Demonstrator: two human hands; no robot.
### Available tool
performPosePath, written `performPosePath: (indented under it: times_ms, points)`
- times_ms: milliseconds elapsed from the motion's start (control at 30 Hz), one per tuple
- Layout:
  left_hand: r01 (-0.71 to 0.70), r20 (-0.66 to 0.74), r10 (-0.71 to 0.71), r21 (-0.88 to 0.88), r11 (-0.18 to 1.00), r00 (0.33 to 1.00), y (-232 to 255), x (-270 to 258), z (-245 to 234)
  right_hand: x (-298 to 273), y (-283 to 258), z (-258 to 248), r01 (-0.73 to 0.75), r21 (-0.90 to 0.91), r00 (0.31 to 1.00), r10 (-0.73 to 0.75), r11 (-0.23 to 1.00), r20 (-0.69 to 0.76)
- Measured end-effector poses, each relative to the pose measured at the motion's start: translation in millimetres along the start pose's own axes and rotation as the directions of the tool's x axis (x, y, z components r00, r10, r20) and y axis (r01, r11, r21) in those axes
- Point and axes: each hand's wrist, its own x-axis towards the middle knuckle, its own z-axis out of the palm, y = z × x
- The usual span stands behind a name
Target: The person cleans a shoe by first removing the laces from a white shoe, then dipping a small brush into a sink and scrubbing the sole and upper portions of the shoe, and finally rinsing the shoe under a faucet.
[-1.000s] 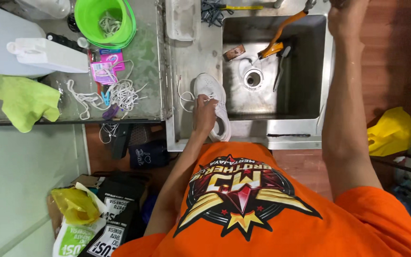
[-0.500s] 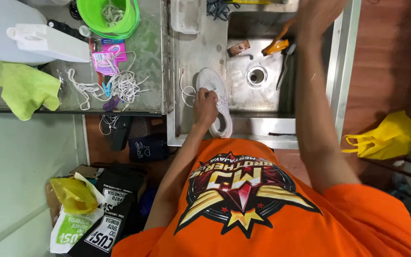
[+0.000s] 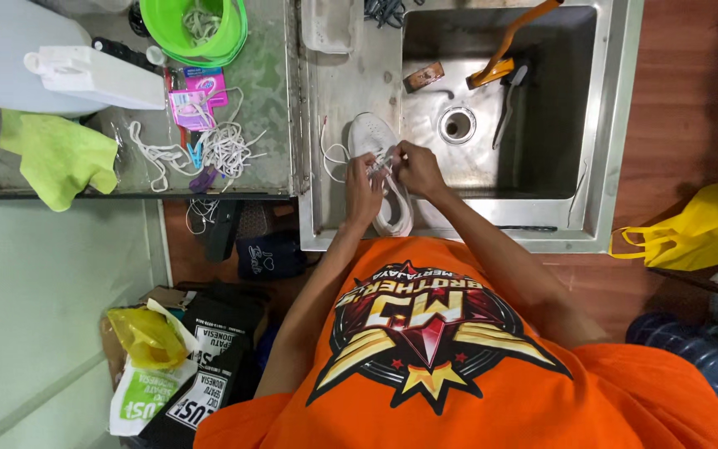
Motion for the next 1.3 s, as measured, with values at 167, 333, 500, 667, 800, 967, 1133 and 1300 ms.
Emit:
performPosePath:
  times_ms: [167,333,500,667,800,967,1133,1300]
  points:
    - [-0.148,0.04,0.143,0.163,0.976,0.989,-29,2,7,9,13,20,-0.098,0.096,0.988,0.108,0.991,-0.111]
    - [0.068,0.069,-0.08,0.163,0.984,0.994,-29,4,9,-6,22,11,-0.192,0.47,0.98,0.195,0.862,0.043]
    - [0.222,0.121,-0.243,0.164,0.961,0.963,-26,8,9,-16,14,12,-0.062,0.274,0.998,0.062,0.96,0.008]
    - [0.273,0.191,-0.308,0.189,0.943,0.932,-18,7,0,-8,-33,-27,-0.039,-0.339,0.993,-0.002,0.94,-0.12]
    - [0.264,0.179,-0.272,0.071,0.962,0.945,-39,2,2,5,2,-29,-0.072,-0.25,0.979,0.02,0.965,-0.205]
    - [0.161,0.255,-0.171,0.06,0.985,0.952,-47,1,-1,-28,-42,0,-0.063,-0.014,0.997,0.063,0.998,-0.041]
    - [0.1,0.338,-0.105,0.032,0.994,0.935,-56,2,-16,-16,-25,9,-0.161,0.049,0.986,0.163,0.986,-0.042]
    - [0.099,0.383,-0.119,0.073,0.992,0.916,-66,4,-18,-14,-25,13,-0.261,0.068,0.964,0.264,0.963,-0.039]
